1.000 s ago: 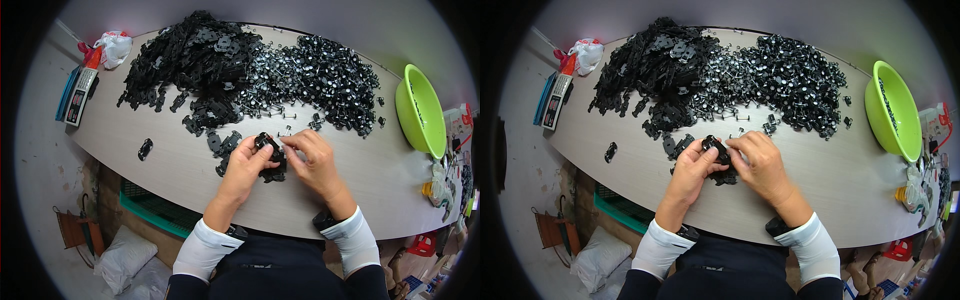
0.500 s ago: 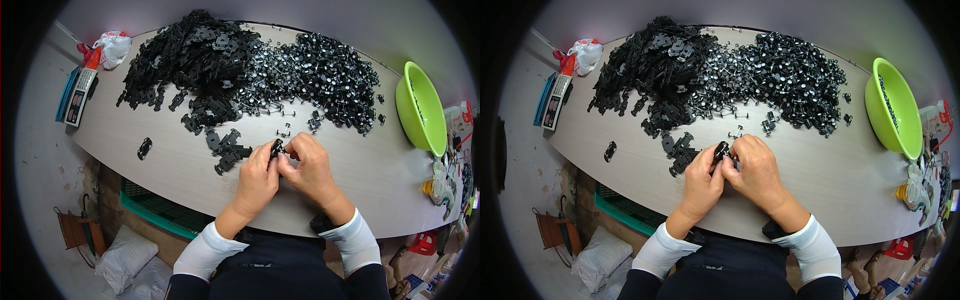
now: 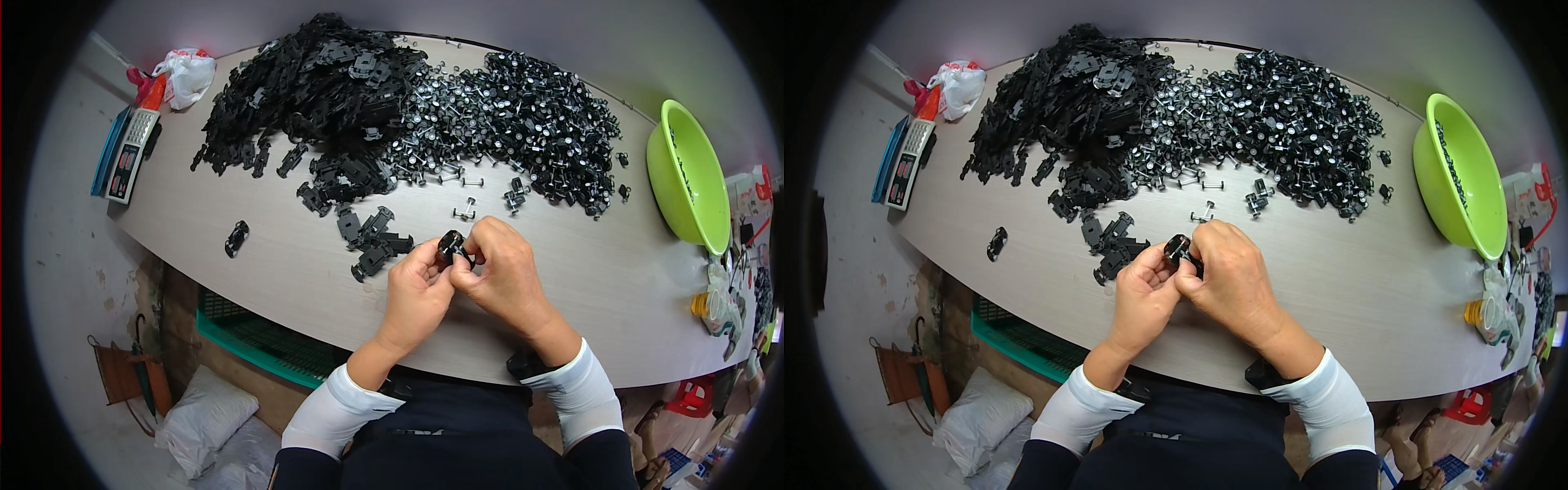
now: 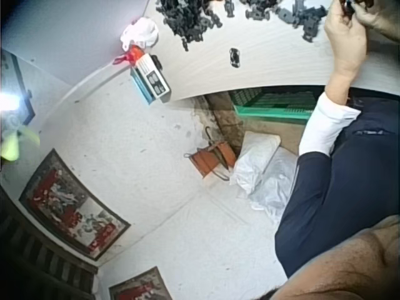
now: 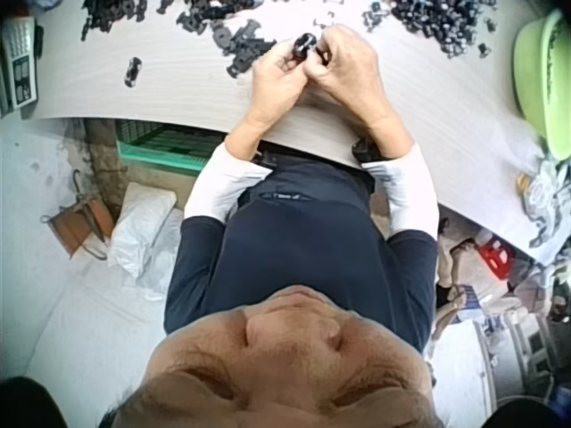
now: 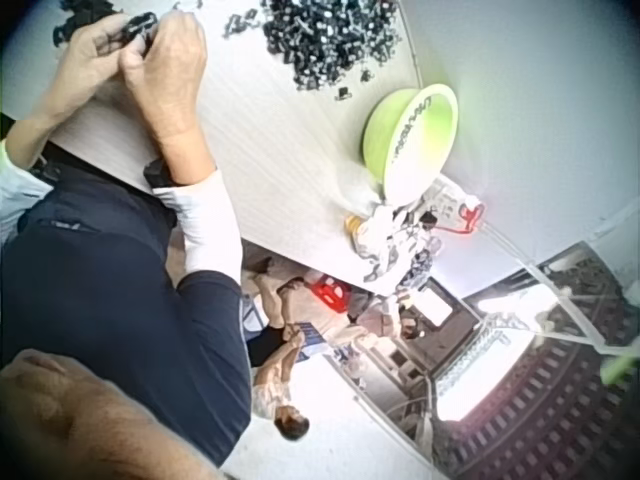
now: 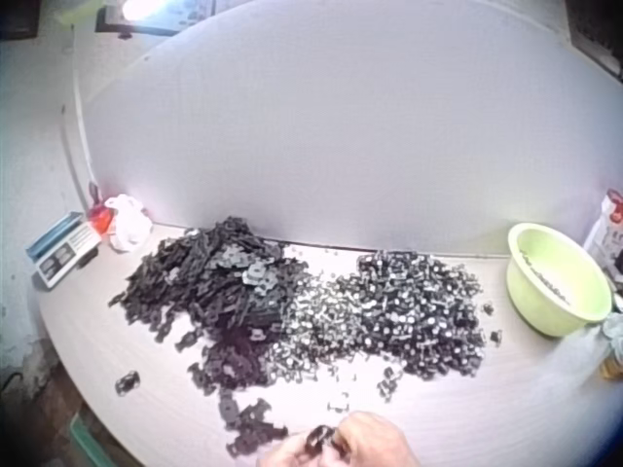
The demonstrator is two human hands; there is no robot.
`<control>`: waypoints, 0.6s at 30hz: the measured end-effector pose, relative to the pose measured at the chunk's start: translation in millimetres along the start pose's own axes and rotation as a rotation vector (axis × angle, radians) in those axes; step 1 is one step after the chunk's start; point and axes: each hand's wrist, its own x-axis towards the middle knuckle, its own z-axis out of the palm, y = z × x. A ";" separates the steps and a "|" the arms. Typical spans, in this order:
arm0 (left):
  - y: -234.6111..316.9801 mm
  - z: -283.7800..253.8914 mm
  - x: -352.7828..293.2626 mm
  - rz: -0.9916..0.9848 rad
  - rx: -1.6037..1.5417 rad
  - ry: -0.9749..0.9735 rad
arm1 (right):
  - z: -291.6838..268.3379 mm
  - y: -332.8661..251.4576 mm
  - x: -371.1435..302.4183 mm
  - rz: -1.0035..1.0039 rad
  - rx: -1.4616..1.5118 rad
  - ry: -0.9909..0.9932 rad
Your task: Assembling plastic toy car chassis components at a workstation.
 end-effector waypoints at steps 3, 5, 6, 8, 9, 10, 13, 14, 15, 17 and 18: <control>-8.1 -2.5 -0.4 0.069 0.101 0.016 | -2.3 -0.7 -0.5 -0.042 -0.050 -0.029; -7.8 -0.4 -1.3 0.080 0.095 0.034 | -0.3 -0.5 -1.4 -0.053 -0.069 -0.031; -7.2 2.1 -1.6 0.095 0.088 0.052 | 2.4 0.2 -1.9 -0.033 -0.057 -0.011; -3.9 7.4 -3.4 0.106 0.027 0.080 | 7.1 2.7 -3.8 -0.014 -0.045 0.010; -3.3 8.7 -3.2 0.115 -0.035 0.109 | 9.4 5.0 -4.5 -0.022 -0.033 0.018; -3.5 7.8 -2.5 0.115 -0.036 0.109 | 11.1 6.5 -4.8 -0.030 -0.020 0.025; -1.5 -7.2 1.2 0.083 -0.174 0.060 | 13.9 7.6 -3.3 -0.031 0.017 0.059; 1.9 -20.1 4.2 -0.003 -0.195 -0.019 | 14.6 7.6 -3.0 -0.031 0.016 0.060; 4.2 -27.7 7.0 -0.089 -0.217 -0.095 | 16.4 6.9 -2.8 -0.024 0.054 0.044; 7.1 -28.5 13.8 -0.097 -0.229 -0.078 | 17.5 5.8 -1.7 -0.018 0.090 0.027; 8.4 -27.5 17.5 -0.106 -0.243 -0.066 | 16.8 5.9 -0.3 -0.046 0.116 0.015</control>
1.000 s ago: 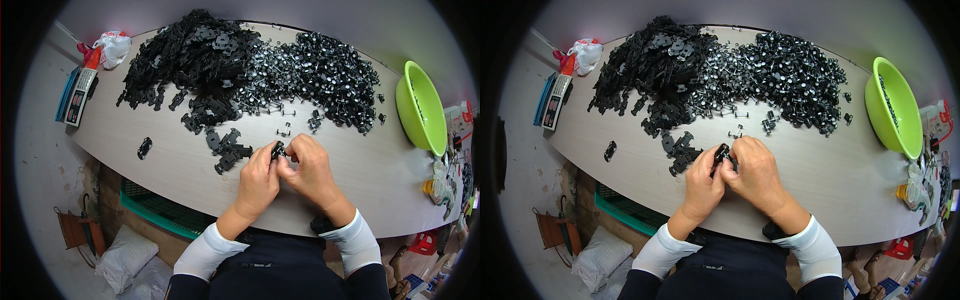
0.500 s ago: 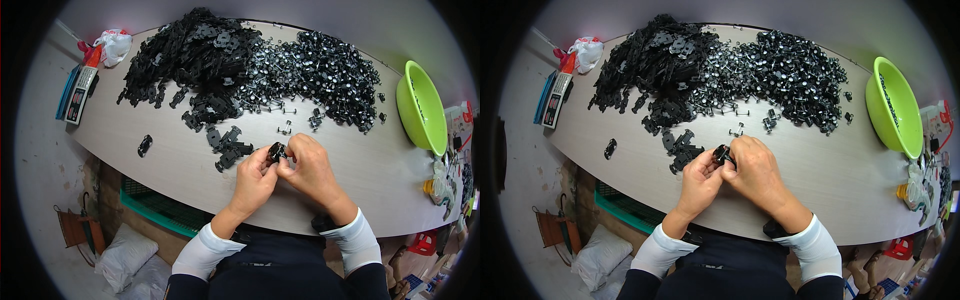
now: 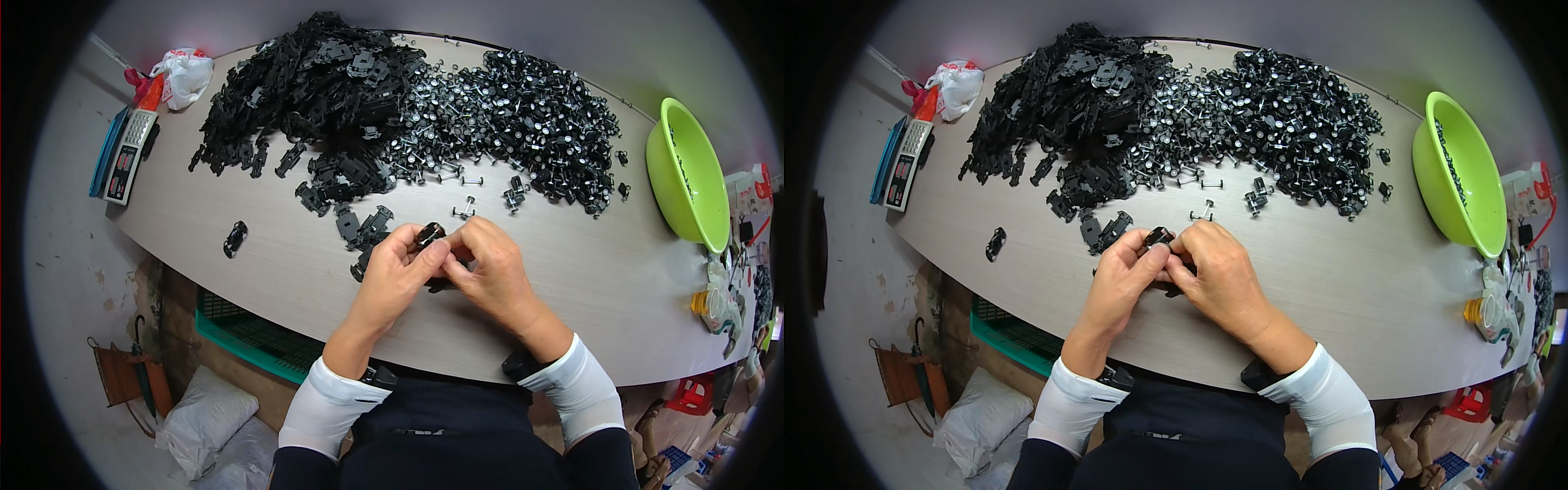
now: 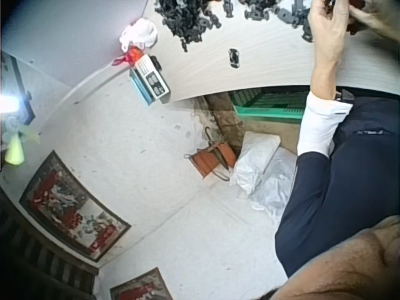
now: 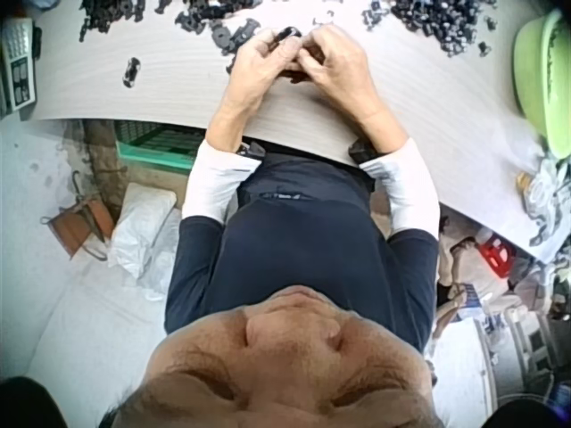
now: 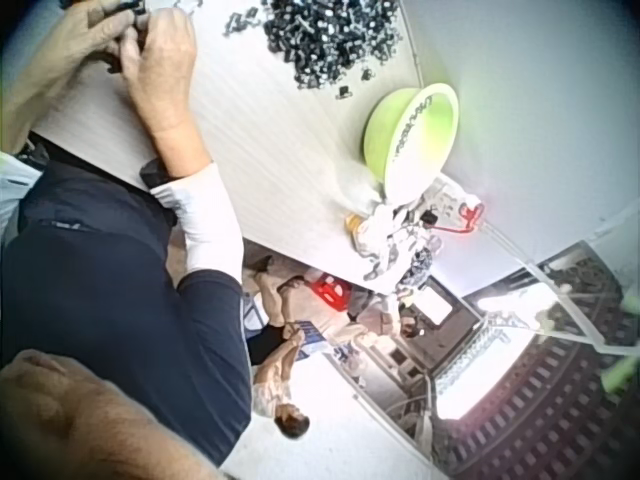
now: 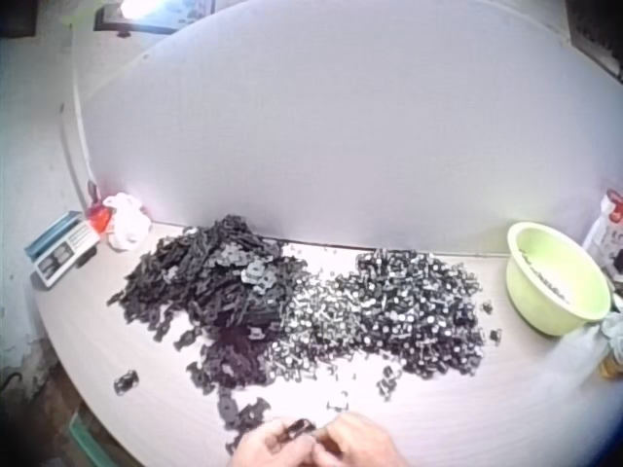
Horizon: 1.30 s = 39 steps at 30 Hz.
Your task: Assembling plastic toy car chassis components at a workstation.
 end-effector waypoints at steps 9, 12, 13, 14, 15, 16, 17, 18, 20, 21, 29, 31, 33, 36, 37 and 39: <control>-9.1 -10.2 15.6 0.086 -0.061 0.168 | -20.1 36.7 8.1 0.183 -0.141 0.059; -4.4 -8.2 15.8 0.049 -0.083 0.144 | -16.8 36.3 12.1 0.147 -0.239 0.024; -4.0 -8.5 15.4 0.037 -0.093 0.113 | -15.8 32.4 15.5 0.166 -0.287 -0.006; -3.5 -6.3 15.2 0.037 -0.093 0.115 | -15.1 30.5 17.9 0.186 -0.335 -0.035; -2.2 -1.9 15.6 0.036 -0.116 0.131 | -14.4 31.7 19.3 0.185 -0.335 -0.035; -1.3 0.5 15.8 0.035 -0.140 0.147 | -12.8 34.4 20.0 0.175 -0.350 -0.039; -1.8 0.0 15.6 0.036 -0.140 0.148 | -11.2 36.9 20.1 0.166 -0.364 -0.044; -3.9 -0.9 15.4 0.024 -0.162 0.125 | -10.6 40.0 18.7 0.165 -0.364 -0.044; -4.8 -1.3 15.4 0.012 -0.184 0.102 | -11.4 45.2 15.6 0.128 -0.312 0.020; -4.5 -1.4 14.8 -0.009 -0.208 0.107 | -12.3 43.8 15.9 0.128 -0.311 0.019; -4.8 -1.5 13.5 -0.048 -0.170 0.077 | -17.6 34.5 21.7 0.122 -0.263 0.107; -1.9 2.6 14.4 -0.046 -0.273 0.097 | -18.8 39.8 19.5 0.098 -0.269 0.085; 0.2 3.7 13.2 -0.048 -0.307 0.087 | -19.5 40.6 18.6 0.074 -0.273 0.061; 1.1 4.7 12.6 -0.039 -0.322 0.094 | -22.7 33.3 19.8 0.014 -0.303 0.126; 1.2 4.6 12.6 -0.030 -0.303 0.109 | -25.5 28.8 19.4 0.008 -0.227 0.126; 4.5 4.2 11.1 -0.030 -0.278 0.123 | -28.2 19.7 16.0 0.000 -0.148 0.122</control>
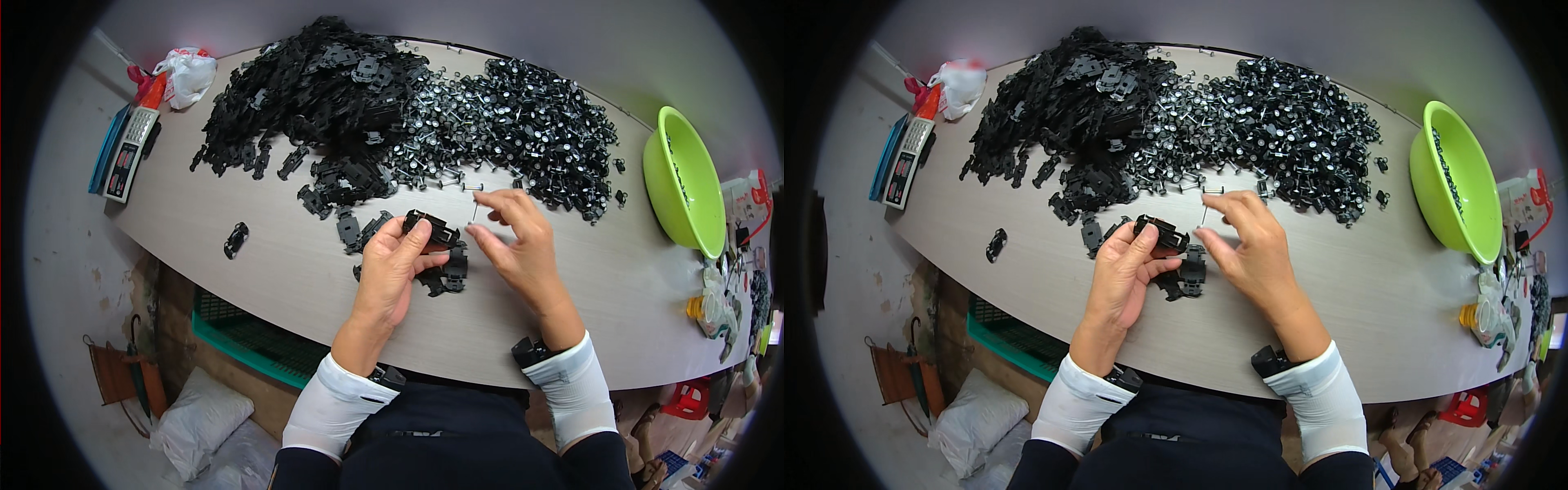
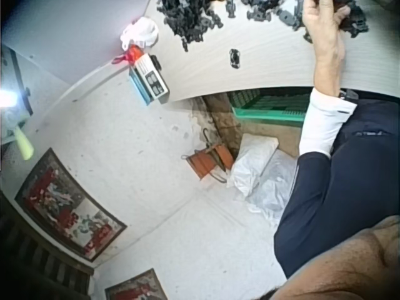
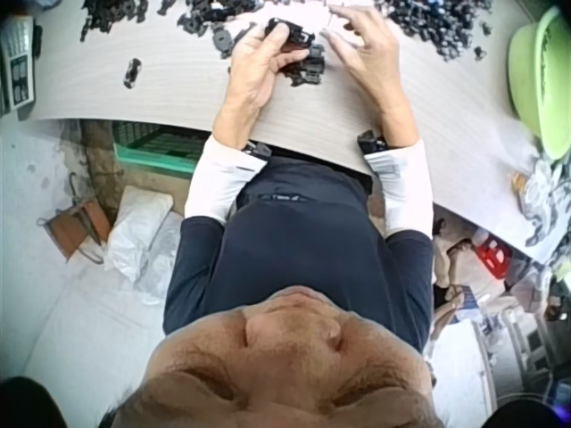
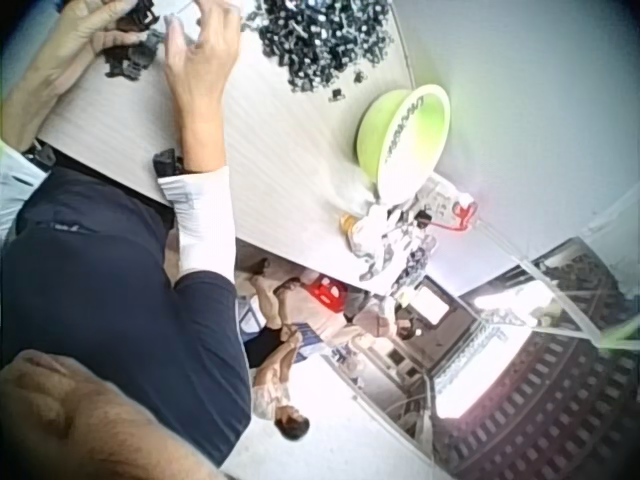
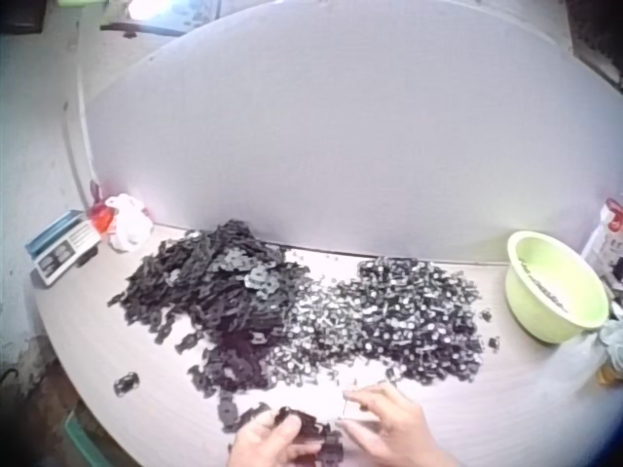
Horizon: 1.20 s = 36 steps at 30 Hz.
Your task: Assembling plastic toy car chassis components at a workstation.
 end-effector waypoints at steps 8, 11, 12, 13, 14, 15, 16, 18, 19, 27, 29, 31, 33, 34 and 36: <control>-4.6 -1.5 -4.2 0.035 0.053 0.027 | 6.5 -9.2 -15.7 -0.103 0.098 -0.088; -6.6 -2.1 -6.0 0.010 -0.070 0.043 | 7.4 -6.0 -16.0 -0.077 0.116 -0.120; -6.5 -2.0 -7.1 0.004 -0.087 0.050 | 7.7 -4.2 -16.2 -0.062 0.153 -0.137; -6.6 -1.9 -7.9 -0.001 -0.104 0.056 | 8.2 -2.8 -16.6 -0.048 0.190 -0.154; -7.5 -2.3 -8.2 -0.002 -0.104 0.056 | 9.5 -2.2 -17.5 -0.047 0.189 -0.155; -8.6 -3.6 -8.3 -0.002 -0.131 0.044 | 11.9 -2.0 -18.2 -0.032 0.215 -0.160; -9.2 -4.6 -8.5 -0.003 -0.158 0.031 | 14.2 -2.0 -18.8 -0.016 0.241 -0.164; -9.7 -3.3 -9.1 0.015 -0.153 0.024 | 17.8 -1.6 -20.1 -0.044 0.225 -0.147; -9.4 -2.5 -9.7 0.032 -0.147 0.015 | 18.9 -2.3 -20.4 -0.072 0.209 -0.127; 44.2 -39.4 -27.9 0.235 0.197 0.185 | -5.3 0.3 -17.5 0.104 0.161 -0.221; 60.6 -83.9 -35.9 0.355 0.282 0.343 | -15.5 8.3 -16.7 0.182 0.068 -0.245; 69.1 -114.9 -42.1 0.370 0.451 0.449 | -15.9 4.9 -18.7 0.178 0.069 -0.267; 67.6 -138.0 -42.9 0.382 0.569 0.504 | -12.4 2.1 -20.7 0.151 0.056 -0.296; 64.2 -146.7 -41.8 0.415 0.644 0.541 | -9.0 1.8 -21.4 0.150 0.055 -0.297; 63.9 -154.9 -40.8 0.450 0.714 0.579 | -4.0 4.0 -21.8 0.107 0.035 -0.239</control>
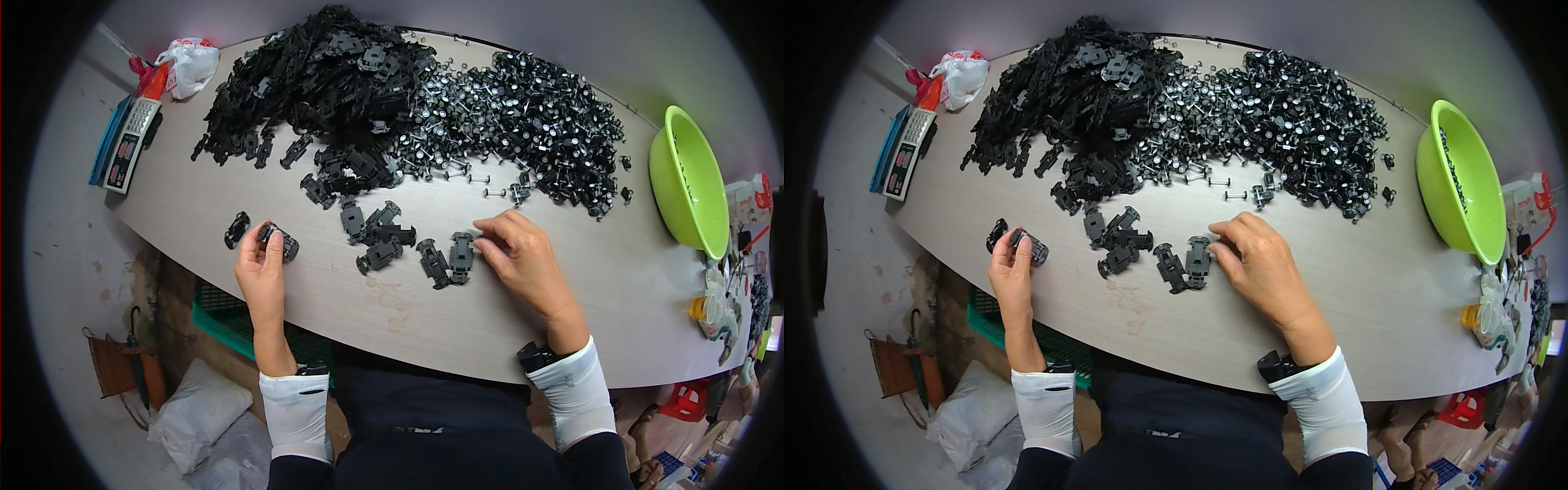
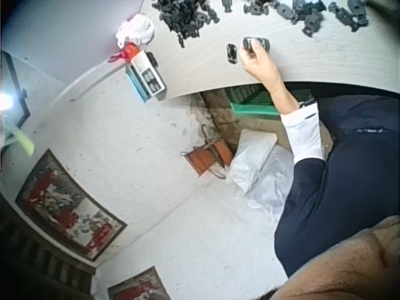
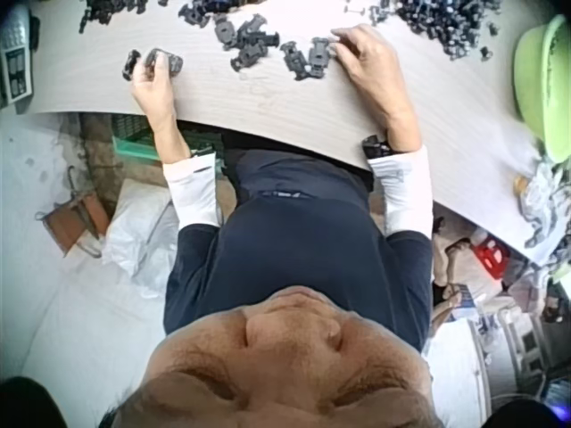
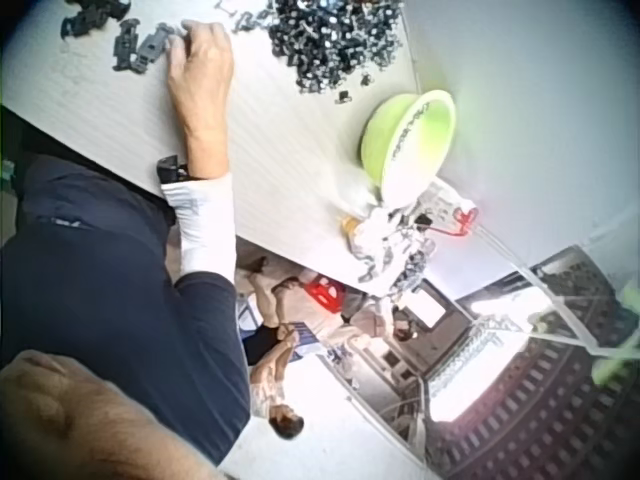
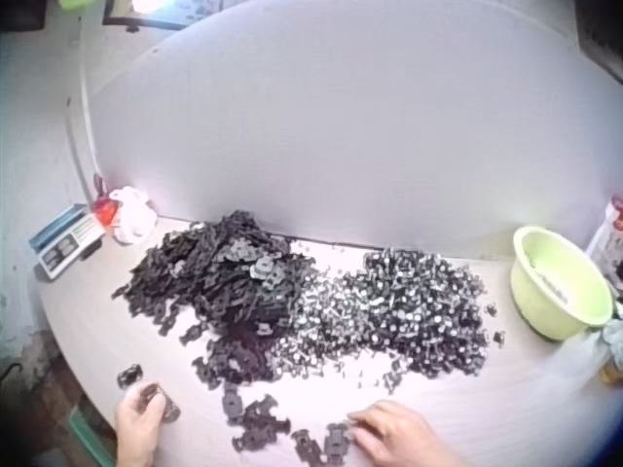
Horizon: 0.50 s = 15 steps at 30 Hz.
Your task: Assembling plastic toy car chassis components at a workstation.
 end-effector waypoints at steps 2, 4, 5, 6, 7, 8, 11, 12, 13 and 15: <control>-0.1 -0.5 3.4 0.160 0.379 0.056 | 0.5 5.5 5.1 0.026 -0.064 0.073; 2.4 7.0 3.2 0.365 0.582 0.174 | 2.2 9.4 12.3 0.060 -0.126 0.152; 5.3 13.0 0.5 0.571 0.786 0.296 | 2.4 10.8 17.3 0.049 -0.198 0.160; 13.1 21.9 -5.3 0.572 0.784 0.289 | 4.3 13.9 21.6 0.043 -0.272 0.169; 28.6 34.7 -15.9 0.576 0.702 0.173 | 7.0 18.6 25.8 0.021 -0.296 0.192; 41.1 47.7 -27.4 0.577 0.624 0.064 | 9.2 23.0 29.0 0.020 -0.295 0.191; 54.3 93.5 -56.1 0.665 0.513 -0.302 | 11.0 28.6 34.1 -0.011 -0.369 0.186; 55.3 107.4 -64.8 0.661 0.469 -0.418 | 10.8 28.0 33.1 0.009 -0.352 0.171; 61.7 120.2 -73.9 0.677 0.529 -0.465 | 10.0 28.5 31.4 0.034 -0.340 0.156; 71.2 138.9 -86.7 0.692 0.589 -0.512 | 10.4 29.0 26.3 0.045 -0.252 0.156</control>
